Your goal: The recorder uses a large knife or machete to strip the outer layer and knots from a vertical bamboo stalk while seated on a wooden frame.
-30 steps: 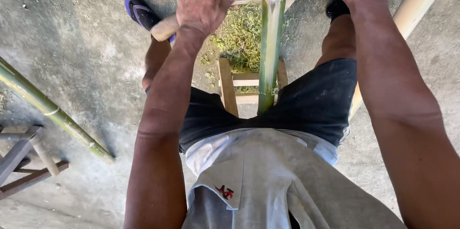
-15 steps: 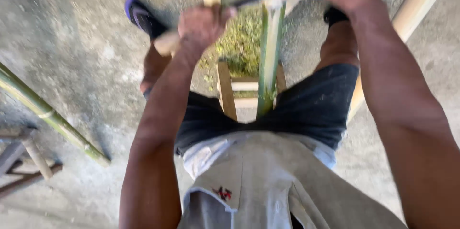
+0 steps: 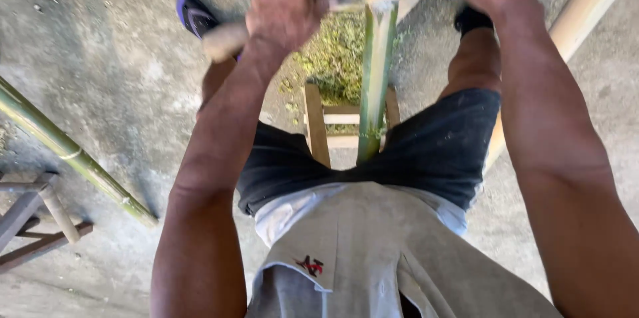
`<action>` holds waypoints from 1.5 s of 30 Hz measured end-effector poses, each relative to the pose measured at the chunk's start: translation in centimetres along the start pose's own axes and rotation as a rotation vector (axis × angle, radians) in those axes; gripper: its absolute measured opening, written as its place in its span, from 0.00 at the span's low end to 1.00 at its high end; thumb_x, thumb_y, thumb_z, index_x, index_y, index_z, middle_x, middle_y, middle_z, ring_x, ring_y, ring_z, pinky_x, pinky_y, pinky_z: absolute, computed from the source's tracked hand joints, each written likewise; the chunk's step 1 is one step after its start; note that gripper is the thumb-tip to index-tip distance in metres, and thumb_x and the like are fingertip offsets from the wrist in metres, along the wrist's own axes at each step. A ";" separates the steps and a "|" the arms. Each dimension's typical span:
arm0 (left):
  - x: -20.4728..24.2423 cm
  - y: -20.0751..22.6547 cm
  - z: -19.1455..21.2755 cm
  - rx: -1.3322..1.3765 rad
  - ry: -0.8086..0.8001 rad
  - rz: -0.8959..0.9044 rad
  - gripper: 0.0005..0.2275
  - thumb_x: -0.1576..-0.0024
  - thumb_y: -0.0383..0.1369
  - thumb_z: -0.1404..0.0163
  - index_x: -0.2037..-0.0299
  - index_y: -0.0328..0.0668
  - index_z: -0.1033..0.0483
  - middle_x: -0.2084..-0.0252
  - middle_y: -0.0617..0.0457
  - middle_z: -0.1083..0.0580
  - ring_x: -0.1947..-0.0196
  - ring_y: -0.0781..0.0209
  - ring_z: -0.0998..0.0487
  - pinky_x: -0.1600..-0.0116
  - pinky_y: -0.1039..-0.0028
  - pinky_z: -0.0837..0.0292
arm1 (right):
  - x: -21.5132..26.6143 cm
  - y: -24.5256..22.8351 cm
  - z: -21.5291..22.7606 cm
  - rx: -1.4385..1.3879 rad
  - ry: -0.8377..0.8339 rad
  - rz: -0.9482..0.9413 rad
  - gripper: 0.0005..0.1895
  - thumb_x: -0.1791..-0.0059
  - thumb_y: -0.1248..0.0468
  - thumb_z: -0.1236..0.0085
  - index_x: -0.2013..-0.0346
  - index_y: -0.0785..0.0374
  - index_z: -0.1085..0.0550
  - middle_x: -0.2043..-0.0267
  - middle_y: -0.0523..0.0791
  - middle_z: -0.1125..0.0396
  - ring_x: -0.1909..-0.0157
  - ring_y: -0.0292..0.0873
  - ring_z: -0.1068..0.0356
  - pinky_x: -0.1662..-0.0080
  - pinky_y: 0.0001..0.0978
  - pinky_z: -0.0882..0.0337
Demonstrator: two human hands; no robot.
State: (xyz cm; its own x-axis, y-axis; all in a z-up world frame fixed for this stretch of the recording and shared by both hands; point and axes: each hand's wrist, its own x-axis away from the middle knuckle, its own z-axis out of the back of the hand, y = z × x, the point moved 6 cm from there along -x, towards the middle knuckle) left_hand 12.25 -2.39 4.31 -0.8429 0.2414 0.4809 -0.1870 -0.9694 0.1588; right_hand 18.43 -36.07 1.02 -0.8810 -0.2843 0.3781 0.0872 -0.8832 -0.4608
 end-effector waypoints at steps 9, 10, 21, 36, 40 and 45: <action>-0.9 -0.7 1.4 0.115 0.326 -0.062 0.32 0.36 0.64 0.72 0.63 0.52 0.20 0.78 0.63 0.33 0.81 0.73 0.33 0.75 0.74 0.36 | 4.5 -2.4 -2.9 0.140 0.070 0.288 0.18 0.54 0.48 0.30 0.53 0.52 0.18 0.52 0.51 0.26 0.42 0.61 0.37 0.39 0.64 0.45; 0.6 0.2 2.2 0.111 0.334 -0.071 0.32 0.36 0.64 0.72 0.63 0.52 0.20 0.78 0.63 0.33 0.81 0.73 0.33 0.75 0.74 0.36 | 4.6 -3.1 -2.3 0.142 0.081 0.284 0.18 0.54 0.48 0.30 0.53 0.52 0.18 0.52 0.51 0.26 0.42 0.61 0.37 0.39 0.64 0.45; 2.6 0.8 1.2 0.054 -0.391 0.011 0.31 0.38 0.63 0.75 0.66 0.50 0.25 0.82 0.60 0.41 0.88 0.70 0.43 0.87 0.72 0.42 | 2.6 -2.0 -2.2 0.354 0.137 0.480 0.20 0.60 0.46 0.29 0.58 0.48 0.16 0.59 0.47 0.22 0.53 0.53 0.26 0.49 0.58 0.31; 1.1 -0.8 -8.4 0.340 -0.056 0.032 0.31 0.36 0.64 0.70 0.68 0.47 0.26 0.80 0.60 0.38 0.82 0.64 0.37 0.73 0.63 0.31 | 4.7 -4.4 2.0 0.379 0.283 0.273 0.20 0.49 0.38 0.45 0.57 0.45 0.17 0.61 0.38 0.27 0.46 0.49 0.38 0.37 0.51 0.40; -1.9 -1.6 -10.1 0.374 0.377 0.030 0.32 0.37 0.67 0.66 0.71 0.47 0.25 0.83 0.62 0.34 0.86 0.67 0.38 0.78 0.66 0.35 | 2.4 -6.2 4.5 0.416 0.481 0.567 0.27 0.47 0.37 0.47 0.51 0.53 0.17 0.60 0.40 0.29 0.42 0.45 0.35 0.39 0.49 0.41; -0.6 -0.9 -15.5 0.463 0.211 0.060 0.28 0.36 0.63 0.63 0.72 0.49 0.25 0.80 0.58 0.31 0.85 0.70 0.36 0.78 0.69 0.34 | 3.4 -7.2 3.7 0.583 0.306 0.475 0.24 0.48 0.35 0.42 0.58 0.48 0.18 0.68 0.38 0.31 0.47 0.48 0.33 0.34 0.50 0.41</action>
State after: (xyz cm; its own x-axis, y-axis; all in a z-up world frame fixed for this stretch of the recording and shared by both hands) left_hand 5.13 -2.39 -9.47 -0.9376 0.1257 0.3241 0.0676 -0.8486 0.5247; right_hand 16.55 -32.00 8.57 -0.7696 -0.6380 -0.0277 0.6380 -0.7700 0.0075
